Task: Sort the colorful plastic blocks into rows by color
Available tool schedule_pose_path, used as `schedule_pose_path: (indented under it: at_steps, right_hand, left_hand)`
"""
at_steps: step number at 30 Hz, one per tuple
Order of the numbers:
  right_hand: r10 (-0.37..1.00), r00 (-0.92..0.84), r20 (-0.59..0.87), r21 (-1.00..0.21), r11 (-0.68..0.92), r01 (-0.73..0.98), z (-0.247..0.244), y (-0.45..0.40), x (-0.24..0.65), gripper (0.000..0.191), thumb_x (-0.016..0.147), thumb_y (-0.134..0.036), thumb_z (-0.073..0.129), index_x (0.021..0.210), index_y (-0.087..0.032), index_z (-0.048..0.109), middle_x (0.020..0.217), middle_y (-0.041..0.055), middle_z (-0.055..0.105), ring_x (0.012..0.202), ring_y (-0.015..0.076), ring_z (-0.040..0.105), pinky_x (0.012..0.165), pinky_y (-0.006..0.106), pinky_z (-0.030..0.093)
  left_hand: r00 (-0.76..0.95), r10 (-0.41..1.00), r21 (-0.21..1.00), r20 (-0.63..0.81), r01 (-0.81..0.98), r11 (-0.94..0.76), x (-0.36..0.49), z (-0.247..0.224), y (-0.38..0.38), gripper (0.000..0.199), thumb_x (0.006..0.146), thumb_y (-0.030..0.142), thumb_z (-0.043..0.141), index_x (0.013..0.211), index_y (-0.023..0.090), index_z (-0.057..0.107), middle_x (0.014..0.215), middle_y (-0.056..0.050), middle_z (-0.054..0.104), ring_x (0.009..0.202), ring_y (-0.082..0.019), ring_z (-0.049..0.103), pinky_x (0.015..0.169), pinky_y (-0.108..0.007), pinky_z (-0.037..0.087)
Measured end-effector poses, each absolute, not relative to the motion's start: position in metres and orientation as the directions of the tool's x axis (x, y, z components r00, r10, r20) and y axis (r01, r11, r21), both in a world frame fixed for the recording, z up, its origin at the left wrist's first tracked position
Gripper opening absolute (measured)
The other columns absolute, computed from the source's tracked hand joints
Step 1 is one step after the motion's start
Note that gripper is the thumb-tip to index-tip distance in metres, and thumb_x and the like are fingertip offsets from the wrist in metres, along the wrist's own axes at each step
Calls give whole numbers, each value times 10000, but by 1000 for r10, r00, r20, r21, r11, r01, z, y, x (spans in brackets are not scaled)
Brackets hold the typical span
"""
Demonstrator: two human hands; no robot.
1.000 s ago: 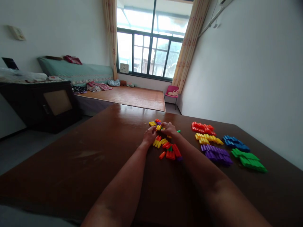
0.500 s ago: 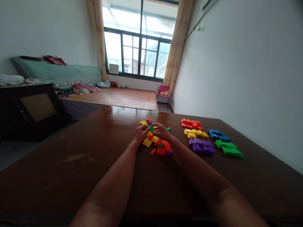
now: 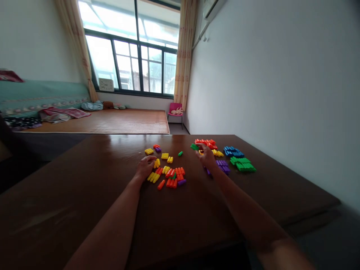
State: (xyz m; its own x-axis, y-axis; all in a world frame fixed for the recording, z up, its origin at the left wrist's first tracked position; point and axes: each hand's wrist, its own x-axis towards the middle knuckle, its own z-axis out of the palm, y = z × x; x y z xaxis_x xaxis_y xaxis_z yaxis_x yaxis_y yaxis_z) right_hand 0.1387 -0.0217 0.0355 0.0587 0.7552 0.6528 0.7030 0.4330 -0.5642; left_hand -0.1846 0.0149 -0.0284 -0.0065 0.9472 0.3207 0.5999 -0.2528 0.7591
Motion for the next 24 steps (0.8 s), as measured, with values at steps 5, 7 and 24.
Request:
schedule_pose_path:
  at_steps: [5,7,24]
  right_hand:
    - [533,462,709,-612,139,779,10,-62,303,414,750,-436,559,1030,-141,635,1005,131,646,811,200,597,731,363,521]
    - [420,585,694,-632,-34,774,-10,-79,362,422,722,-461,562,971,-130,640,945,132,654,771,200,587,736,375,508]
    - [448,771,453,-809,-157,566,-64,-89,437,397,630,-443,568,857,-145,701,807,100,708,710,214,629,655,322,494]
  left_hand:
    - [7,951,718,308,654,-237,-185,-19,12,282,766,265,546,984,191,708,932,-56,740,819,-202,687,716,-277,519]
    - [5,950,695,313,680,-233,-185,-16,10,281,766,278,544,973,196,714,918,-56,742,817,-210,685,700,-279,516]
    - [28,949,652,314,720,-237,-189,-18,14,325,774,320,516,1006,202,710,913,-50,741,801,-208,683,652,-269,505]
